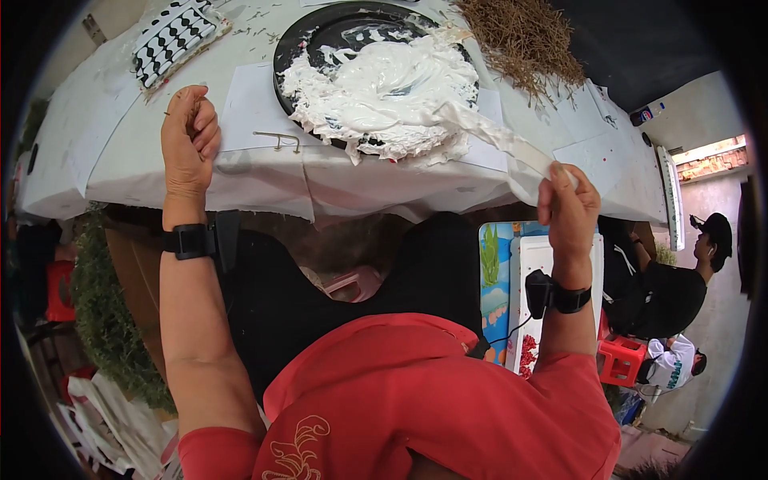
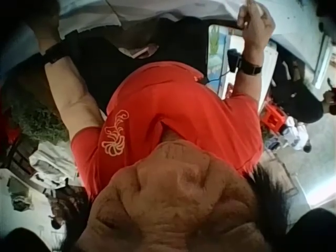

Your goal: The person picks up a twig by hand, dips it into a tray of white paste, and places it onto a white tray. After repeating this, they gather a bundle of twigs and separate them one by one to continue the process.

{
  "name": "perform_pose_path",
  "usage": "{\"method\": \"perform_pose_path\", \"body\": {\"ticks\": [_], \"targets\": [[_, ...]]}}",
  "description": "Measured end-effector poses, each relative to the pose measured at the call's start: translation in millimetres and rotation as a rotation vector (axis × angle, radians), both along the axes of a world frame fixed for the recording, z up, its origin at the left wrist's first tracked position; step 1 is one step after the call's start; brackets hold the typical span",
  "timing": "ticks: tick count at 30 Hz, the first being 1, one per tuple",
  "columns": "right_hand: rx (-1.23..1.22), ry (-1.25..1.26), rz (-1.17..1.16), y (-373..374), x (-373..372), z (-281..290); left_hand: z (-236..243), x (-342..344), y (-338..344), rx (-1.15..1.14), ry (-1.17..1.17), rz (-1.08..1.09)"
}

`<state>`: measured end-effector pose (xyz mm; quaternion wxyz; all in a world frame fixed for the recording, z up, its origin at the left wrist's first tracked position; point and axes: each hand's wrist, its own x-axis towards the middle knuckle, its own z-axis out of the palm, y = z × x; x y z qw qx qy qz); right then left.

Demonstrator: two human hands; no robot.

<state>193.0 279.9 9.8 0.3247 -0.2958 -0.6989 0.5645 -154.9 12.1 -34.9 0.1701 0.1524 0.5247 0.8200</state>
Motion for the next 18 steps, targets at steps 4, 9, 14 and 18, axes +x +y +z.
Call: {"method": "perform_pose_path", "body": {"ticks": [4,9,14,18], "targets": [[-0.088,0.149,-0.024,-10,-8,2,-6,0,6,0.079,-0.044,-0.056],[-0.067,0.041,-0.031,2,-14,-11,-10,-7,8,0.044,-0.030,-0.060],[-0.076,0.116,-0.030,14,-11,0,-8,-7,2,0.041,-0.017,-0.068],[-0.100,0.081,-0.057,20,-12,-3,-12,-4,3,0.061,-0.020,-0.078]]}}
